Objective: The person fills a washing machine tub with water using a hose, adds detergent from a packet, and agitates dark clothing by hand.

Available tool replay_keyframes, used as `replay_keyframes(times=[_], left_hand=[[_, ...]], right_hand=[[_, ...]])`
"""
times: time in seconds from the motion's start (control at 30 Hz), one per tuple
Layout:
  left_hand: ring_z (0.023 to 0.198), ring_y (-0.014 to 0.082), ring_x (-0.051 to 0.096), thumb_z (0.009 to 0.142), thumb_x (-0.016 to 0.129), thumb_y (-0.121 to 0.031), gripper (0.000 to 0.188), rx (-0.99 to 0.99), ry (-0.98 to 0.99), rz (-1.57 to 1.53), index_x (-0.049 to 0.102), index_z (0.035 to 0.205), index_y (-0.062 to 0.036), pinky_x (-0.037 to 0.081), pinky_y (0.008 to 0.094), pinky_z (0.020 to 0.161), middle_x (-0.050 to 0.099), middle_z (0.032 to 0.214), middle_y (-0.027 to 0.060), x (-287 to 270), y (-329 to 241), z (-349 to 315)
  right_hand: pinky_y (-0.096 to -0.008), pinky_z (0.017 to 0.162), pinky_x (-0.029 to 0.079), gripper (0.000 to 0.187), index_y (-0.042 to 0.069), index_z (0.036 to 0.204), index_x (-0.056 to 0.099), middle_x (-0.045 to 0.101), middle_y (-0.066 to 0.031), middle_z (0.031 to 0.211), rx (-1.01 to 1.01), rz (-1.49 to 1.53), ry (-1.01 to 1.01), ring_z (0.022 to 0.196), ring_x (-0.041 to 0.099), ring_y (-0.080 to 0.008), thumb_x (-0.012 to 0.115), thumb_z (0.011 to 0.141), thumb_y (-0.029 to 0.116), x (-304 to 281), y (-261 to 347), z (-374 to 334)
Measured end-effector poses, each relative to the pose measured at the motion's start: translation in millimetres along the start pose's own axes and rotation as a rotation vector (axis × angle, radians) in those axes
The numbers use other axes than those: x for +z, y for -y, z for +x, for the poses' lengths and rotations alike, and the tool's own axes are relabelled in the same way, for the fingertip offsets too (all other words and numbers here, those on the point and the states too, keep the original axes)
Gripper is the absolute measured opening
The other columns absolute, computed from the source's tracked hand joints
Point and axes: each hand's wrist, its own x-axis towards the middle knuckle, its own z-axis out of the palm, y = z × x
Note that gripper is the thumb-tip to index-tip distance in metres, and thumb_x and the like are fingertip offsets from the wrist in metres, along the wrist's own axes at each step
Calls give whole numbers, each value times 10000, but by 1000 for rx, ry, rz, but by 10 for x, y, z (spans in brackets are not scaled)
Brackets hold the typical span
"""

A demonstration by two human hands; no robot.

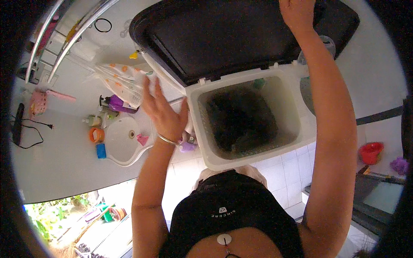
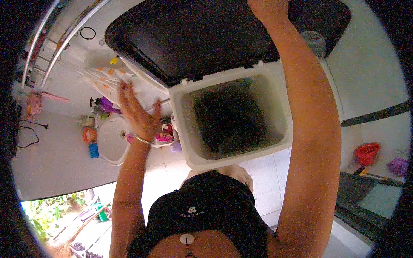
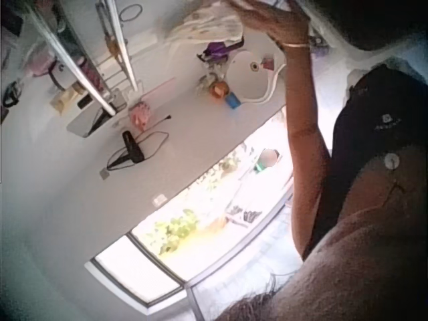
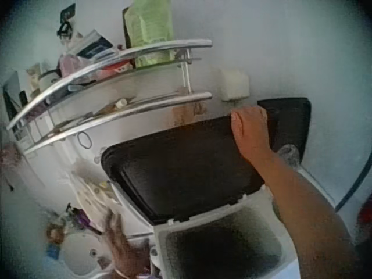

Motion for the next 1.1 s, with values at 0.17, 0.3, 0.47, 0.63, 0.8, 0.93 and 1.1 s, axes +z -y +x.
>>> replay_keyframes(times=[0.17, 0.3, 0.47, 0.63, 0.8, 0.93, 1.1], left_hand=[[1324, 460, 196, 684, 710, -290, 913, -216, 448, -81, 233, 1412, -13, 172, 549, 1060, 136, 1459, 296, 412, -106, -1280], [1352, 462, 120, 686, 691, -408, 959, -208, 637, -159, 213, 1420, -18, 136, 577, 1060, 86, 1478, 282, 549, -383, -1767], [1368, 467, 63, 683, 679, -448, 953, -146, 817, -82, 247, 1406, -2, 115, 594, 1066, 118, 1484, 256, 594, -478, -1804], [1360, 482, 63, 649, 705, -364, 901, -159, 863, -53, 318, 1373, 8, 142, 576, 1074, 203, 1460, 248, 579, -477, -1754], [1362, 461, 82, 620, 690, -269, 821, -141, 868, -25, 385, 1322, 27, 230, 556, 1040, 293, 1413, 225, 620, -496, -1711], [1367, 443, 100, 594, 679, -237, 756, -175, 869, -16, 446, 1264, 24, 247, 539, 1038, 309, 1405, 210, 630, -526, -1669], [1368, 440, 111, 585, 668, -214, 731, -203, 883, 28, 468, 1245, 30, 266, 526, 1032, 315, 1405, 197, 680, -522, -1695]], right_hand=[[-461, 842, 369, 261, -2, 970, 588, 552, -178, 914, 102, 26, 8, 877, 506, -363, 429, 954, 204, 312, -14, 42], [-473, 927, 350, 284, -3, 1108, 558, 536, -210, 1099, 105, 13, -3, 1036, 480, -380, 450, 948, 204, 412, -56, -38], [-457, 1038, 284, 341, 3, 1227, 486, 486, -200, 1252, 90, 100, -131, 1186, 422, -370, 513, 895, 76, 346, 4, -83], [-440, 1055, 273, 441, 12, 1284, 444, 460, -185, 1305, -18, 113, 78, 1222, 403, -359, 551, 857, 45, -95, 249, -306], [-467, 950, 375, 299, 136, 1045, 635, 577, -47, 1192, 12, 423, 344, 1047, 542, -290, 630, 749, 183, -238, 366, -1060], [-409, 762, 487, 221, 102, 946, 640, 627, -50, 1063, 13, 683, 613, 930, 594, -264, 605, 728, 96, -305, 567, -1955], [-412, 713, 512, 154, 91, 904, 643, 643, -96, 999, 213, 740, 1185, 860, 604, -297, 586, 761, 96, -397, 805, -2800]])
